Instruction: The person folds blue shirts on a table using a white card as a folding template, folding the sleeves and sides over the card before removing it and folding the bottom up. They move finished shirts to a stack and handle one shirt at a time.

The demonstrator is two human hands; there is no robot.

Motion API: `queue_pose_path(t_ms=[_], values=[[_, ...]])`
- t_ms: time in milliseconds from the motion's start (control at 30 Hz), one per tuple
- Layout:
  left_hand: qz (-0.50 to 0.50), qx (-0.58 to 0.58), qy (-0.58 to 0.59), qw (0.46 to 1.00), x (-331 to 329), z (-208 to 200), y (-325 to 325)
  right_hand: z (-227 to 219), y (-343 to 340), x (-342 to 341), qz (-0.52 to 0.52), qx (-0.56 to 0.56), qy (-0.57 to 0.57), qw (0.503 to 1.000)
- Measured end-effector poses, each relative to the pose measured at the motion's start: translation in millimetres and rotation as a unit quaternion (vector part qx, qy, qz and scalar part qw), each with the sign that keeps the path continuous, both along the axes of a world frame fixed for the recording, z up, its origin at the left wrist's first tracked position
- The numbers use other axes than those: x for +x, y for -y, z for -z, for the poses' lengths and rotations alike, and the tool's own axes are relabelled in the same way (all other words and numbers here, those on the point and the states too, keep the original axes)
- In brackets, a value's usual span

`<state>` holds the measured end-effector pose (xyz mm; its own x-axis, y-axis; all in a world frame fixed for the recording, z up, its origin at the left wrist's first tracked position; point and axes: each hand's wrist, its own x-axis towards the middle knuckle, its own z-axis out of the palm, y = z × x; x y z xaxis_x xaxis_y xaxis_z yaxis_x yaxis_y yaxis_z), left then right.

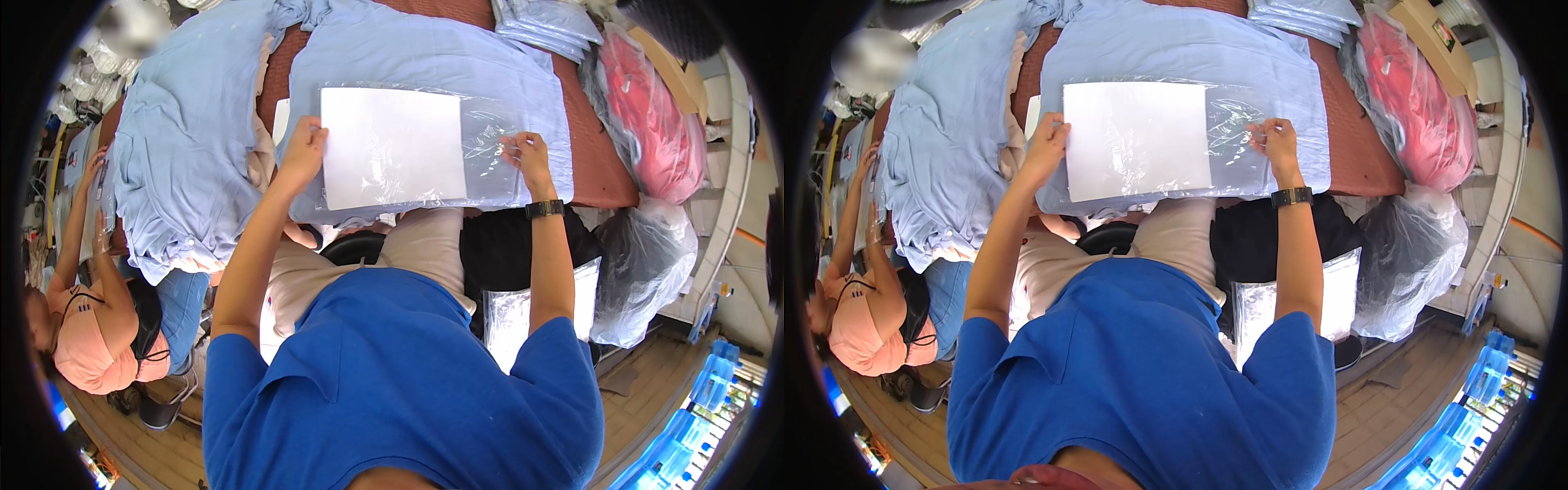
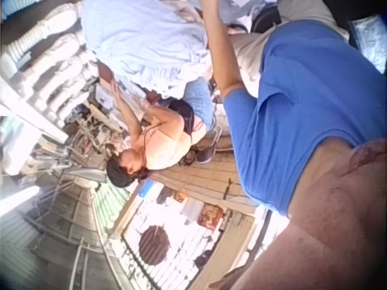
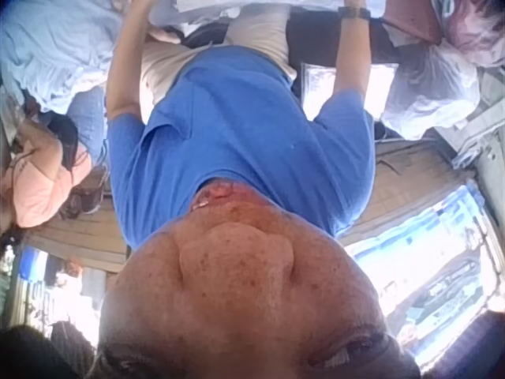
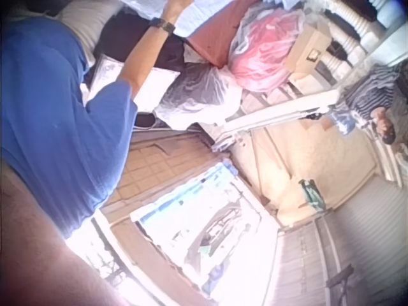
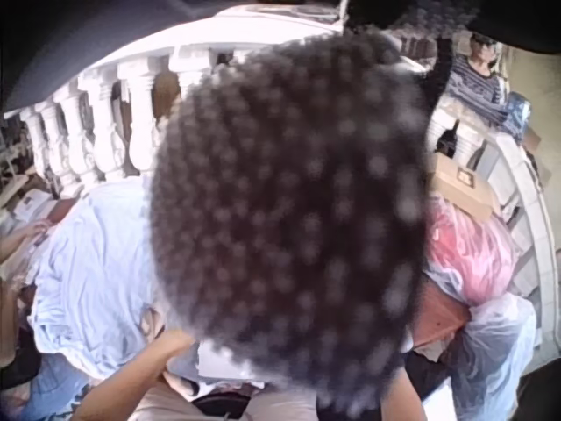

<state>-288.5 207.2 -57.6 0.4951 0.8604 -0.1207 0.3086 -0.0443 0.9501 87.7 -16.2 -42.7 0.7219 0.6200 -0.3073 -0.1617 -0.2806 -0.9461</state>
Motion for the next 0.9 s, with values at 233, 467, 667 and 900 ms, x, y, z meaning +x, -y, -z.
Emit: queue_pose_path(t_ms=[233,467,667,900], values=[[-0.026,0.033,0.053,0.998,-9,6,-20,-4,17,14,-0.060,-0.063,0.108,0.990],[-0.079,0.133,0.072,0.985,-23,8,-40,-17,70,46,-0.030,-0.083,0.153,0.984],[-0.146,0.058,0.080,0.984,-45,7,-57,-73,221,60,-0.019,-0.145,0.064,0.987],[-0.087,0.066,0.090,0.990,-43,26,-59,-113,397,13,-0.044,-0.288,0.001,0.957]])
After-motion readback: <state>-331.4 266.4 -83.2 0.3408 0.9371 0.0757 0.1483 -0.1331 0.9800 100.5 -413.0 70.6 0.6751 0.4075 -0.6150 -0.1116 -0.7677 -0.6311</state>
